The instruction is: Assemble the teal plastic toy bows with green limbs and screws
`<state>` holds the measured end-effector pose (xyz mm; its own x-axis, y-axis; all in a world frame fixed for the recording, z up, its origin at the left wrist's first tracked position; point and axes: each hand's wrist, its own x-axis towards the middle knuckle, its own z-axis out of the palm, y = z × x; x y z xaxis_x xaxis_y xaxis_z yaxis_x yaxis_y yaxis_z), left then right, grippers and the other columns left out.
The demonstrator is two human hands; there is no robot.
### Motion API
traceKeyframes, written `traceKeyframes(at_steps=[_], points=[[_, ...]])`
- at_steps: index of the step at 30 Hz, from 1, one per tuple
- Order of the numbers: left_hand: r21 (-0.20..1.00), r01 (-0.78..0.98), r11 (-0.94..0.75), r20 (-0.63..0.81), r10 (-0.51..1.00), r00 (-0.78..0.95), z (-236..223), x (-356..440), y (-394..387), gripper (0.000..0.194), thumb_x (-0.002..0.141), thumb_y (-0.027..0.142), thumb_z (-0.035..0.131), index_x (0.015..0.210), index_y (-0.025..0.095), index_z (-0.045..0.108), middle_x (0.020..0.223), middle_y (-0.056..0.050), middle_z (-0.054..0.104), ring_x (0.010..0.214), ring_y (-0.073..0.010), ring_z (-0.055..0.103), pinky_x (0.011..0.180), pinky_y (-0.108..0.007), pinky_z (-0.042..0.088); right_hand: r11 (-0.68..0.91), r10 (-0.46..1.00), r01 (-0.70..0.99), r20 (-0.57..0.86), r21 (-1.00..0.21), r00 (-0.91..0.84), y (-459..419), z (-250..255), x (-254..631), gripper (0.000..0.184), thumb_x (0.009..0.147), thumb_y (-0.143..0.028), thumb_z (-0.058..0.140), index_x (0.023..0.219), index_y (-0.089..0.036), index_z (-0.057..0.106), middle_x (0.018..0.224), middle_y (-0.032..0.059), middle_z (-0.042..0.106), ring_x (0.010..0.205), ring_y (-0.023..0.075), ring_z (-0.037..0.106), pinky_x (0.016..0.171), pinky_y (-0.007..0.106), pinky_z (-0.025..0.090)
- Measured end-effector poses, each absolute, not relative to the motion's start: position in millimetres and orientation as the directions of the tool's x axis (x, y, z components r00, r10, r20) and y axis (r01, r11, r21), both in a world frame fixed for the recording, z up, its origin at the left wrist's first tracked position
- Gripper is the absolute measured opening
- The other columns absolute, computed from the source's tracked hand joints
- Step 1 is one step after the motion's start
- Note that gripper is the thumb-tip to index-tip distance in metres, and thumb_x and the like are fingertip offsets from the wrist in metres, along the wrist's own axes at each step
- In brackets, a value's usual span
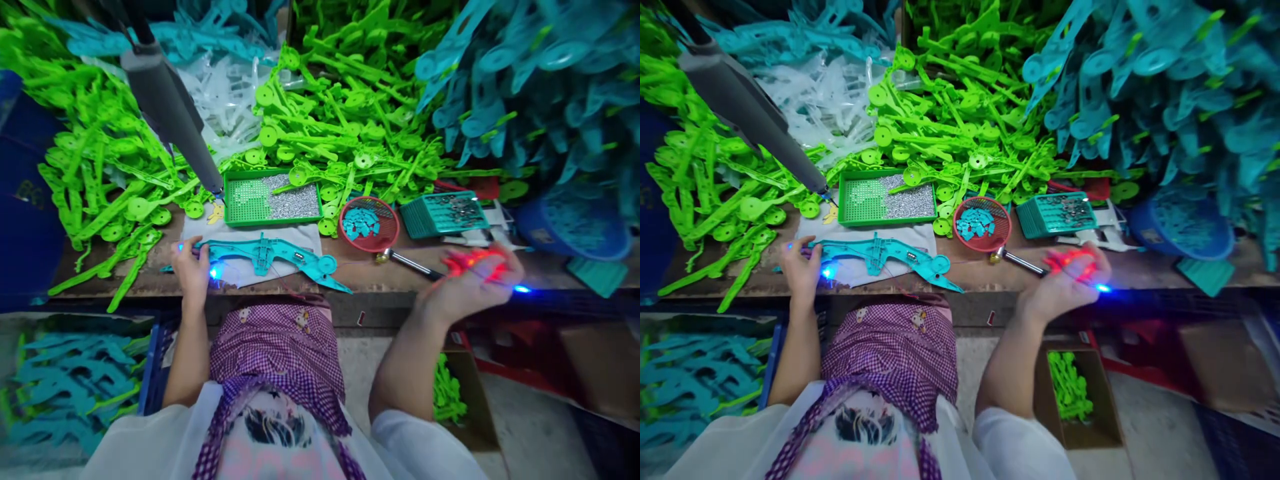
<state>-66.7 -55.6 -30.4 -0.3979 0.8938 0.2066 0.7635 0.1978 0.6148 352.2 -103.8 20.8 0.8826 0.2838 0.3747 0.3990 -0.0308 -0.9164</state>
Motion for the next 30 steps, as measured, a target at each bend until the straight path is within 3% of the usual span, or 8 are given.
traceKeyframes(at_steps=[2,4,9,12,16,22,26,30], points=[[0.621,0.767,0.159,0.225,0.902,-0.369,-32,-67,-57,0.028,0.082,0.025,0.058,0.107,0.016,0.066,0.071,-0.001,0.053,0.079,-0.0208,0.057,0.094,-0.040,0.044,-0.154,0.252,0.355,0.311,-0.922,0.916,-129,3,381,0.036,0.095,-0.038,0.036,0.122,-0.022,0.052,0.126,0.0205,0.055,0.103,0.0264,0.068,0.079,0.044,0.055],[0.621,0.774,0.122,0.263,0.898,-0.352,-33,-65,-59,0.029,0.083,0.025,0.057,0.109,0.016,0.065,0.080,-0.004,0.058,0.086,-0.0213,0.058,0.098,-0.041,0.042,-0.251,0.181,0.525,0.494,-0.813,0.851,-157,-10,390,0.039,0.093,-0.036,0.041,0.130,-0.025,0.049,0.137,0.0214,0.048,0.121,0.0291,0.058,0.092,0.049,0.051],[0.610,0.789,0.068,0.323,0.888,-0.327,-32,-56,-65,0.030,0.085,0.022,0.055,0.112,0.015,0.066,0.113,-0.012,0.057,0.104,-0.0225,0.056,0.098,-0.036,0.043,-0.399,0.257,0.719,0.683,-0.570,0.684,-221,-26,323,0.027,0.085,-0.040,0.055,0.108,-0.026,0.061,0.104,0.0207,0.059,0.105,0.0391,0.057,0.082,0.061,0.048],[0.606,0.791,0.080,0.299,0.899,-0.319,-30,-54,-66,0.035,0.083,0.019,0.056,0.117,0.016,0.064,0.109,-0.010,0.060,0.095,-0.0205,0.058,0.096,-0.036,0.044,-0.190,0.855,0.644,0.198,-0.741,0.480,-234,-45,257,0.023,0.086,-0.042,0.056,0.099,-0.025,0.064,0.096,0.0124,0.066,0.088,0.0288,0.063,0.082,0.051,0.051],[0.576,0.808,0.125,0.286,0.895,-0.341,-24,-57,-65,0.042,0.079,0.015,0.060,0.121,0.019,0.062,0.112,-0.010,0.059,0.106,-0.0257,0.056,0.104,-0.045,0.037,-0.401,0.911,0.222,-0.360,-0.889,0.203,-211,-78,197,0.041,0.077,-0.052,0.063,0.100,-0.018,0.063,0.087,0.0063,0.071,0.066,0.0173,0.063,0.064,0.032,0.052],[0.517,0.850,0.098,0.436,0.825,-0.360,-15,-47,-98,0.041,0.080,0.028,0.067,0.120,0.020,0.063,0.133,-0.016,0.046,0.129,-0.0371,0.040,0.109,-0.058,0.026,-0.433,0.889,-0.025,-0.431,-0.901,0.154,-192,-67,189,0.041,0.081,-0.058,0.056,0.082,-0.018,0.063,0.067,0.0008,0.064,0.059,0.0133,0.059,0.060,0.026,0.048],[0.672,0.612,-0.417,0.323,0.909,0.265,-21,-1,-141,0.024,0.089,0.029,0.061,0.112,0.027,0.068,0.104,-0.005,0.068,0.102,-0.0214,0.062,0.096,-0.039,0.044,-0.461,0.887,-0.105,-0.454,-0.881,-0.081,-194,-43,194,0.048,0.083,-0.065,0.051,0.078,-0.019,0.061,0.063,0.0008,0.064,0.050,0.0108,0.055,0.052,0.024,0.043],[0.789,0.472,-0.393,0.201,0.892,0.405,-30,39,-158,0.023,0.093,0.034,0.056,0.110,0.025,0.069,0.099,-0.005,0.073,0.094,-0.0186,0.066,0.086,-0.035,0.046,-0.433,0.898,-0.032,-0.429,-0.901,-0.097,-183,-33,197,0.053,0.084,-0.069,0.046,0.068,-0.020,0.053,0.057,-0.0010,0.059,0.049,0.0100,0.053,0.049,0.023,0.042]])
